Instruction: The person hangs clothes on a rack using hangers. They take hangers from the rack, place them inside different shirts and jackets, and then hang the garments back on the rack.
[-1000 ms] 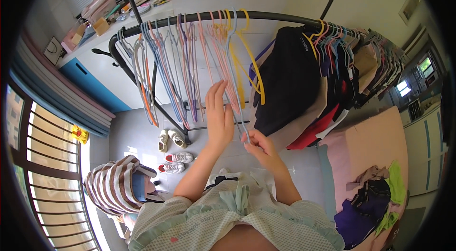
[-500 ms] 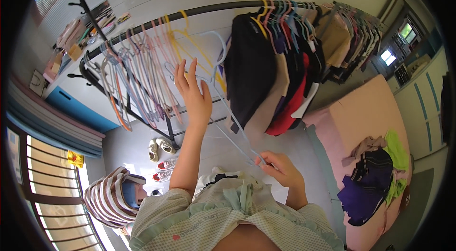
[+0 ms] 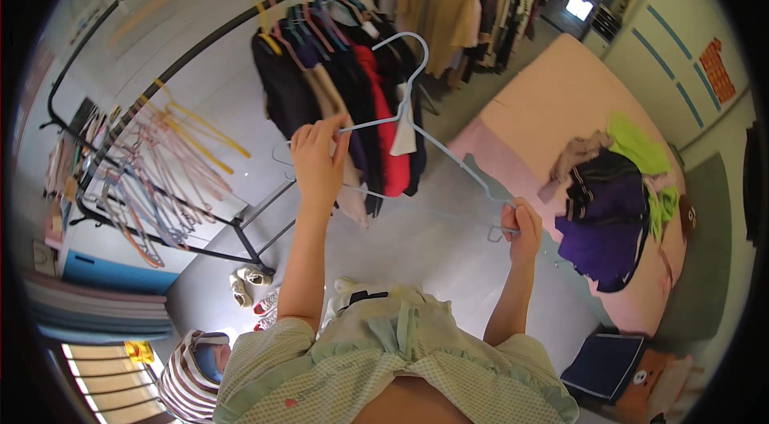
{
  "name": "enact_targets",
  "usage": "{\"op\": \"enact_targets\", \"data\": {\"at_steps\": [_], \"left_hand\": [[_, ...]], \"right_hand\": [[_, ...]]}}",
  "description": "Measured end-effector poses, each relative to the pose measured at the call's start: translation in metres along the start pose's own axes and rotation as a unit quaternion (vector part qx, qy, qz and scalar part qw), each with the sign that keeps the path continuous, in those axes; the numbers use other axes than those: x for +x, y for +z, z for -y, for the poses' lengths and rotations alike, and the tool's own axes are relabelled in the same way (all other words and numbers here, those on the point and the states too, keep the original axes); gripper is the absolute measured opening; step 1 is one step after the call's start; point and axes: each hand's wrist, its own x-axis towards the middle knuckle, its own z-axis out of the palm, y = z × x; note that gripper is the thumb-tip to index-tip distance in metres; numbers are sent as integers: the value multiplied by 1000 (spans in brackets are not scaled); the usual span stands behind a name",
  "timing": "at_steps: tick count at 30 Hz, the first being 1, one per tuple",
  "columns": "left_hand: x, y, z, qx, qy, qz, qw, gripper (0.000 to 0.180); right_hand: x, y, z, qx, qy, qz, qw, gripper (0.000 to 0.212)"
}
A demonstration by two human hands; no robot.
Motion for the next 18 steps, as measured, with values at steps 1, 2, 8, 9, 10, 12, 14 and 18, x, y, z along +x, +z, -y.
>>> {"op": "enact_targets", "data": {"at_steps": [1,2,8,9,10,12,14,18], "left_hand": [[-3,7,-14,-9,-4,40,999,14],[-7,16,-28,-47,-24,61,997,11],[-20,67,-103,-141,37,134,980,17],[-22,79,-111,-154,41,136,978,17],[-24,87,-119,-133,31,157,978,17],[-27,103,-136,-141,30,163,976,14],[-29,118,-154,-161,34,178,970,13],[-36,155,-182,-224,39,227,947,17]], "right_hand": [[-5,-19,-3,1,-7,-43,999,29],[-9,-36,-8,3,-13,-86,996,29],[-36,-115,-17,-91,-40,-262,960,24],[-42,-123,-17,-163,-56,-297,939,23],[-48,-130,-15,-282,-60,-313,905,22],[-54,-140,-14,-400,-29,-339,851,20],[-56,-151,-12,-461,-40,-347,816,19],[-49,-160,-10,-528,-90,-280,796,21]]}}
